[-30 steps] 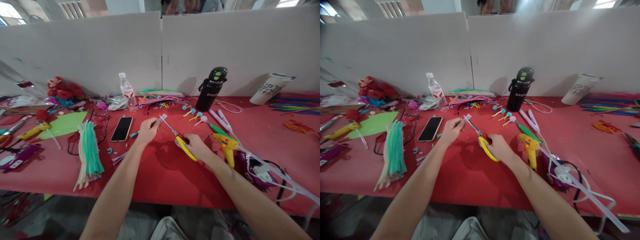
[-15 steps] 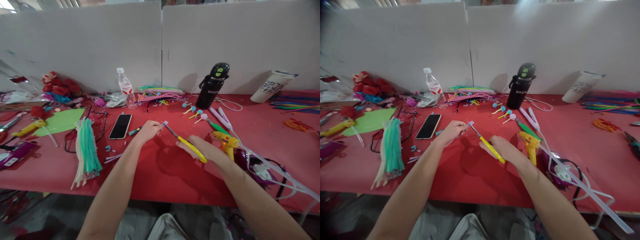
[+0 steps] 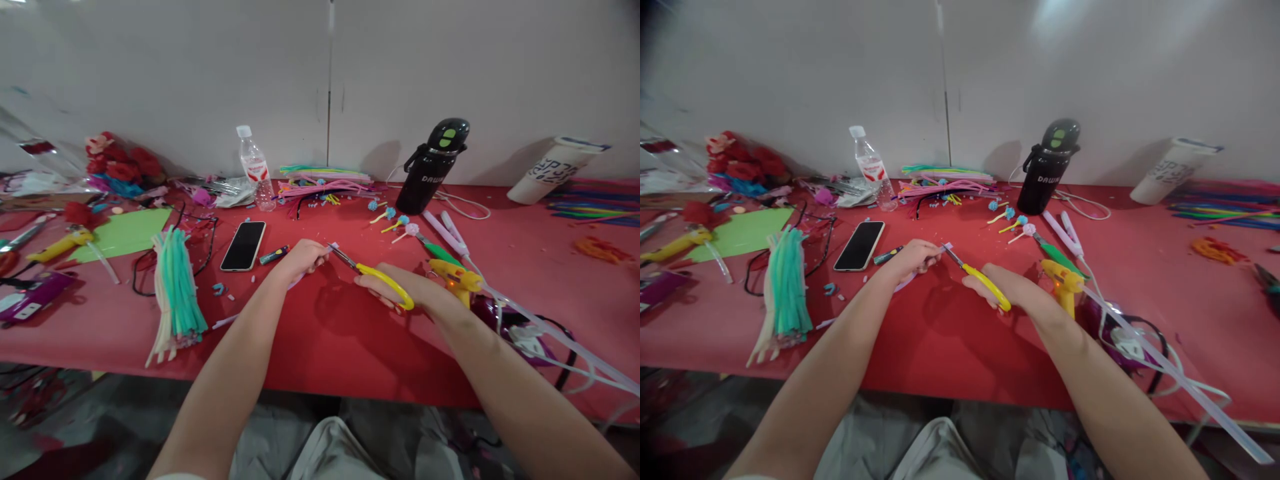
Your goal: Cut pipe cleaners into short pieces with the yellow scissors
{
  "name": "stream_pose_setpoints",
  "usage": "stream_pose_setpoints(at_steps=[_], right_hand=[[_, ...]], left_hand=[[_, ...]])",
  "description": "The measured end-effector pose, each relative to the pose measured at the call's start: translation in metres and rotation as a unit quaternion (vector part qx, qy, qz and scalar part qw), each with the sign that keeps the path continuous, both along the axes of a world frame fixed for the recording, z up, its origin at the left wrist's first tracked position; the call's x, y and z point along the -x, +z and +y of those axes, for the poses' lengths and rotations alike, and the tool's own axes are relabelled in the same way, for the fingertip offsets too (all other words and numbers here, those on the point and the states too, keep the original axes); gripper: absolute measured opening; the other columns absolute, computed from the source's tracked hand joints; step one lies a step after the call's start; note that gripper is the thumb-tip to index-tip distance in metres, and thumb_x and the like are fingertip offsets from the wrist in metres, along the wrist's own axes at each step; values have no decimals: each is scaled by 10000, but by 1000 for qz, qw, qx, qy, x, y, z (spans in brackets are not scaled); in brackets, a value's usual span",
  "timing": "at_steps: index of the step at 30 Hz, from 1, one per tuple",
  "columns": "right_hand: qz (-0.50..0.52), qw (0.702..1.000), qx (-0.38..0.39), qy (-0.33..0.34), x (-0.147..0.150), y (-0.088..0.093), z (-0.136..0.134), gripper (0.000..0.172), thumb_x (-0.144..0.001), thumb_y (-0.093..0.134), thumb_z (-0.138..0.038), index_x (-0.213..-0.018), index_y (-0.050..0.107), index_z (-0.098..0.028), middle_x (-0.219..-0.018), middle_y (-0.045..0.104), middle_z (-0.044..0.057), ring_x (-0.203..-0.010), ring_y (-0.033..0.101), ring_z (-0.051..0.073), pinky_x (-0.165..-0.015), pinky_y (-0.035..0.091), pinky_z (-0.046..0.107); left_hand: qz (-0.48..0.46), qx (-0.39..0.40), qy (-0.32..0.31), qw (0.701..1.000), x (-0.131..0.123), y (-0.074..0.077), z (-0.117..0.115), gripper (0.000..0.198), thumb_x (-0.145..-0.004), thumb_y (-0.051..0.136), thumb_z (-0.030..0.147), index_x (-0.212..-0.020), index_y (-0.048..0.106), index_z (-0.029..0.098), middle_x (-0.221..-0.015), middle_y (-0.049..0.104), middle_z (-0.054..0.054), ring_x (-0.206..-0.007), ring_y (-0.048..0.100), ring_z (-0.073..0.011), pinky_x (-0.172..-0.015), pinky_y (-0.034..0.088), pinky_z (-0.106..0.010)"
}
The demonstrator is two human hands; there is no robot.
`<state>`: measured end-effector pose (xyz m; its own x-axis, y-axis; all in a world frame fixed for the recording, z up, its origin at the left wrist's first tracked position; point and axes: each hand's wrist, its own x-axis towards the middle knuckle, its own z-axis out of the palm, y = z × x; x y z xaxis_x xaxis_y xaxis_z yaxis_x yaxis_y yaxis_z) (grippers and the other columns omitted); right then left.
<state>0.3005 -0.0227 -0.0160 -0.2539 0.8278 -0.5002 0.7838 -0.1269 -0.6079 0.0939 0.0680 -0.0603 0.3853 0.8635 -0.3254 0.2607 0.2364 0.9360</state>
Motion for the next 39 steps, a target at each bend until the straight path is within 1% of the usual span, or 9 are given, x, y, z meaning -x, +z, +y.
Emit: stream_pose_setpoints(at_steps=[4,7,11,15,17,26,31,34,39], right_hand=[[17,1000,14,-9,3,3,3,489,-908,406,-474,-511,419,-189,-406,483,12,-354,468,109,-420,349,238],[17,999,27,-15,2,2,7,445,-902,400,-447,-538,430,-193,-396,478,6,-331,460,120,-408,348,249],[36,999,36,-9,0,-3,10,434,-900,397,-452,-550,431,-196,-378,460,1,-324,445,120,-414,352,252],[55,998,34,-13,-3,-11,12,446,-867,468,-512,-554,428,-197,-379,451,-12,-312,402,103,-393,313,245],[58,997,42,-18,-3,-13,14,449,-862,466,-531,-561,432,-199,-383,459,-9,-311,411,110,-383,309,245],[17,998,60,-30,4,-6,14,405,-889,422,-464,-581,423,-201,-376,459,3,-319,453,134,-385,347,252],[27,999,41,-2,1,-10,15,465,-894,404,-465,-522,427,-188,-398,478,11,-338,447,102,-404,367,232],[33,999,38,5,-3,-14,17,462,-899,396,-469,-537,441,-186,-409,487,5,-332,459,105,-399,367,232],[40,999,29,4,-4,-20,18,462,-897,414,-493,-550,447,-189,-408,486,4,-325,455,117,-392,352,247]], left_hand=[[-3,8,-3,1000,-1,1,0,220,-806,564,205,-602,547,124,-454,406,40,-354,267,-27,-415,135,-220],[-1,12,-5,1000,-3,2,0,225,-804,564,206,-597,542,121,-454,403,41,-354,256,-24,-418,121,-219],[24,14,13,1000,-5,4,1,197,-781,566,177,-594,547,118,-447,416,31,-357,273,-31,-420,125,-220],[46,27,22,998,-8,6,3,178,-748,550,133,-571,536,118,-433,409,27,-356,267,-35,-419,122,-220],[49,33,21,998,-9,6,4,184,-742,544,133,-560,529,117,-431,408,26,-356,256,-32,-417,120,-217],[63,43,21,997,-9,10,5,195,-742,553,146,-552,521,121,-432,407,28,-360,255,-32,-407,128,-210],[63,52,20,996,-8,6,8,172,-758,553,165,-592,542,120,-438,425,26,-355,262,-36,-401,138,-208],[60,47,20,997,-7,2,10,160,-754,564,166,-601,547,120,-437,428,28,-357,265,-36,-401,143,-207],[58,54,17,997,-7,3,10,172,-758,567,162,-593,540,123,-431,418,32,-358,255,-34,-408,134,-209]])
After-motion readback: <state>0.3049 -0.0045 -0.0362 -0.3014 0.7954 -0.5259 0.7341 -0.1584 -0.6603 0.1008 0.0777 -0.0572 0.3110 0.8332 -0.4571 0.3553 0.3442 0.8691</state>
